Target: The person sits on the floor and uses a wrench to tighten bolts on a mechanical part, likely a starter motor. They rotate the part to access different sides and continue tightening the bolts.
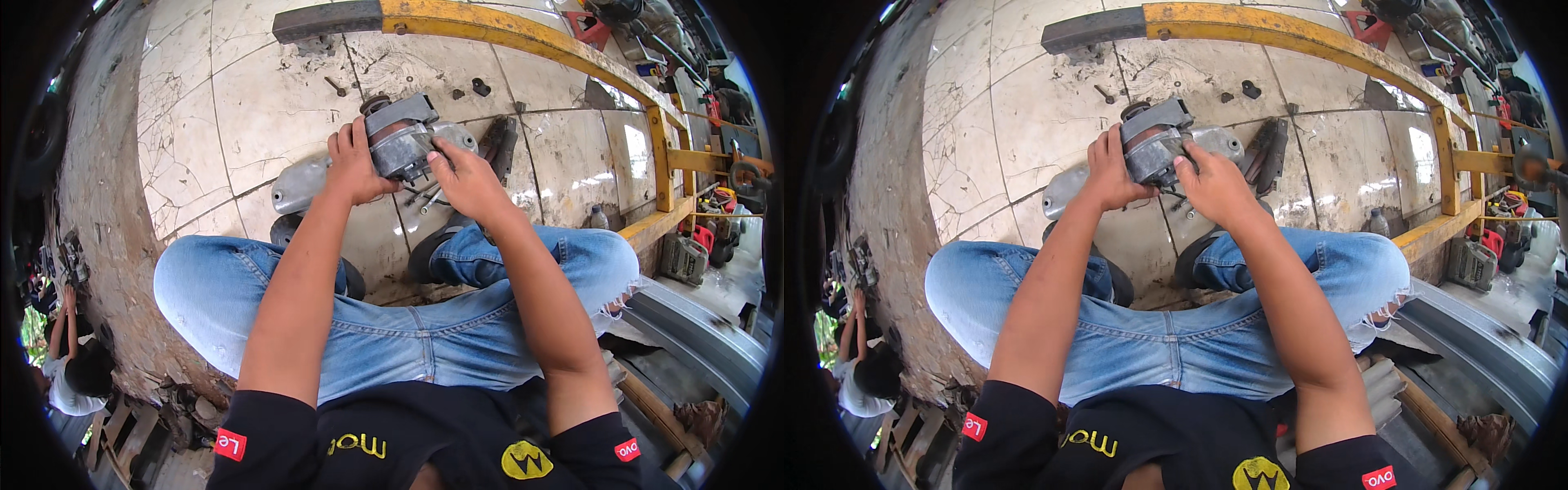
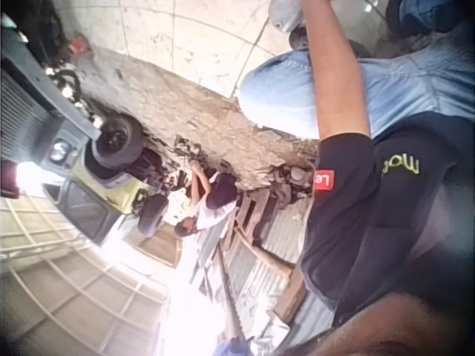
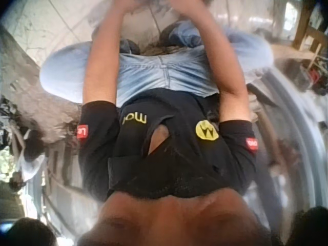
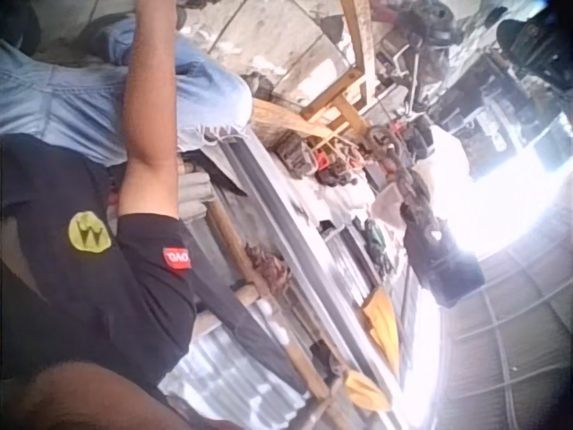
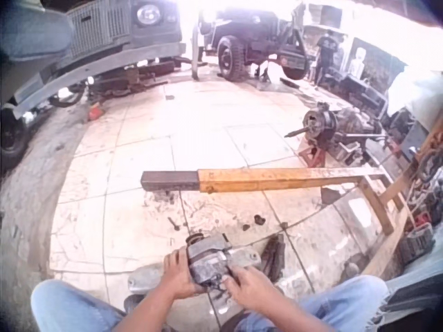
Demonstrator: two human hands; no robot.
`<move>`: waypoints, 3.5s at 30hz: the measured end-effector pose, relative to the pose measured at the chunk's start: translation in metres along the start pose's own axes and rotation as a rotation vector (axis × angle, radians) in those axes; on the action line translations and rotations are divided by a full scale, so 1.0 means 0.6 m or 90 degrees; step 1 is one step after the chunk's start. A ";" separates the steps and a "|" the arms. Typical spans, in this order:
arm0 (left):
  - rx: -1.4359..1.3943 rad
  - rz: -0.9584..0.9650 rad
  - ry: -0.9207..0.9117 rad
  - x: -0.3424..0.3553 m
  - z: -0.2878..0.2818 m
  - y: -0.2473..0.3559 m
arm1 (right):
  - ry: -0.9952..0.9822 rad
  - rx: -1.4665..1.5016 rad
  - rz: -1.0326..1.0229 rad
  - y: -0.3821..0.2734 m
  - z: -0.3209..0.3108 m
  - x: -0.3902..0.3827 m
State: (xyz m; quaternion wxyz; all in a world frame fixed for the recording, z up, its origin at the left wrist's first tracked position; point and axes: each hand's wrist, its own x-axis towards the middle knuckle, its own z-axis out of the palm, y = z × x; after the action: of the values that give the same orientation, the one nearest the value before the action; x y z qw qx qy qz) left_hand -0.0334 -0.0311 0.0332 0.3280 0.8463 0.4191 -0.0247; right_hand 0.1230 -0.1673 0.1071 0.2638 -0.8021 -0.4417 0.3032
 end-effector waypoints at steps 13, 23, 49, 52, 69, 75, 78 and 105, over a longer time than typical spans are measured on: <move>-0.031 0.028 -0.020 0.010 -0.010 -0.013 | -0.043 -0.263 -0.022 -0.052 0.020 -0.065; -0.035 0.036 -0.005 0.016 -0.012 -0.016 | -0.051 -0.273 -0.023 -0.066 0.027 -0.032; -0.045 0.006 -0.038 0.015 -0.002 -0.014 | -0.110 -0.342 -0.018 -0.070 0.000 -0.052; -0.025 -0.013 -0.031 0.011 0.005 -0.016 | -0.112 -0.366 -0.007 -0.089 0.001 -0.059; -0.009 -0.021 -0.016 0.005 0.008 -0.013 | -0.116 -0.345 -0.033 -0.087 -0.016 -0.036; -0.031 -0.017 -0.026 0.010 0.007 -0.006 | -0.103 -0.352 -0.029 -0.076 -0.004 -0.039; -0.025 -0.031 -0.032 0.006 0.003 -0.003 | -0.120 -0.357 -0.035 -0.079 -0.003 -0.035; -0.035 -0.025 -0.024 0.006 0.004 -0.004 | -0.106 -0.287 -0.030 -0.063 0.006 -0.004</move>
State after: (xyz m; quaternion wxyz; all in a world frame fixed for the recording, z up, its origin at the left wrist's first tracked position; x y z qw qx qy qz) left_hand -0.0324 -0.0293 0.0288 0.3584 0.8279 0.4300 -0.0359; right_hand 0.0985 -0.1512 0.1315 0.0482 -0.8025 -0.5368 0.2558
